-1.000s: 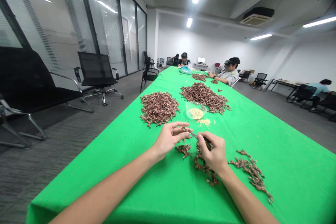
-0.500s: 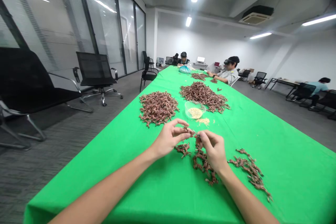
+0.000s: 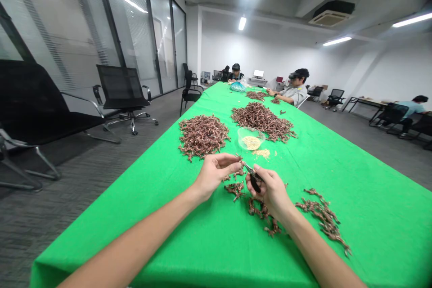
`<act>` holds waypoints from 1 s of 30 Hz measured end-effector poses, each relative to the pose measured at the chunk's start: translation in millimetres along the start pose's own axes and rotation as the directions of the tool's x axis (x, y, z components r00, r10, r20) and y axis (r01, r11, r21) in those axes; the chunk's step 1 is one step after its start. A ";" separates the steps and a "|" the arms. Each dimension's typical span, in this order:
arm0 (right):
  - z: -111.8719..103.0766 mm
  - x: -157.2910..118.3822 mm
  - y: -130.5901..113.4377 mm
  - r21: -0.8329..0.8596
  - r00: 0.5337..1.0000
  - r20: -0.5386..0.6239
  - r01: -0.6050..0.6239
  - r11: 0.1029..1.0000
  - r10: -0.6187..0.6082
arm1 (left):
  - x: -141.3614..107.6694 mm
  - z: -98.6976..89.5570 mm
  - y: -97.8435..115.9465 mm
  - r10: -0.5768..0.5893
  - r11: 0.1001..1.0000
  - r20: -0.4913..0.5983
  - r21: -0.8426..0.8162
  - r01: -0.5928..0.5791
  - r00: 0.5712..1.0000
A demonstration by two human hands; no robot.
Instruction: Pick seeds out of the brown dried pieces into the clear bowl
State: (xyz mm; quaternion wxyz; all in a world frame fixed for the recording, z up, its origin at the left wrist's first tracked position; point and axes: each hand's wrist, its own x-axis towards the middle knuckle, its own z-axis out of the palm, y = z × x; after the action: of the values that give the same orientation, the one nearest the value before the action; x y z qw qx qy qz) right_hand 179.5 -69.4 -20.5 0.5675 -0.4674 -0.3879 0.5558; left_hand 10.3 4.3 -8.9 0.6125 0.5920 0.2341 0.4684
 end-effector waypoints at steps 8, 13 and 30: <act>3.4 -0.4 0.6 0.112 0.995 -0.053 -0.075 0.991 0.082 | -1.3 1.0 -2.5 -0.062 0.996 0.027 -0.063 0.064 0.998; 4.4 -1.1 0.3 0.127 0.991 -0.063 -0.109 0.986 0.117 | -0.4 0.6 -5.6 -0.042 0.998 0.022 -0.037 0.042 0.999; 4.3 -3.0 0.6 0.038 0.996 -0.023 -0.082 0.996 0.083 | -0.5 1.9 -2.1 -0.057 0.997 0.029 -0.056 0.059 0.998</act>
State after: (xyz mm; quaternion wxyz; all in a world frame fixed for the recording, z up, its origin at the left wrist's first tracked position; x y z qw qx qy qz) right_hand 174.9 -72.0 -19.7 0.5573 -0.4793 -0.3510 0.5800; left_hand 12.3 3.2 -10.7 0.6456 0.5736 0.2296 0.4488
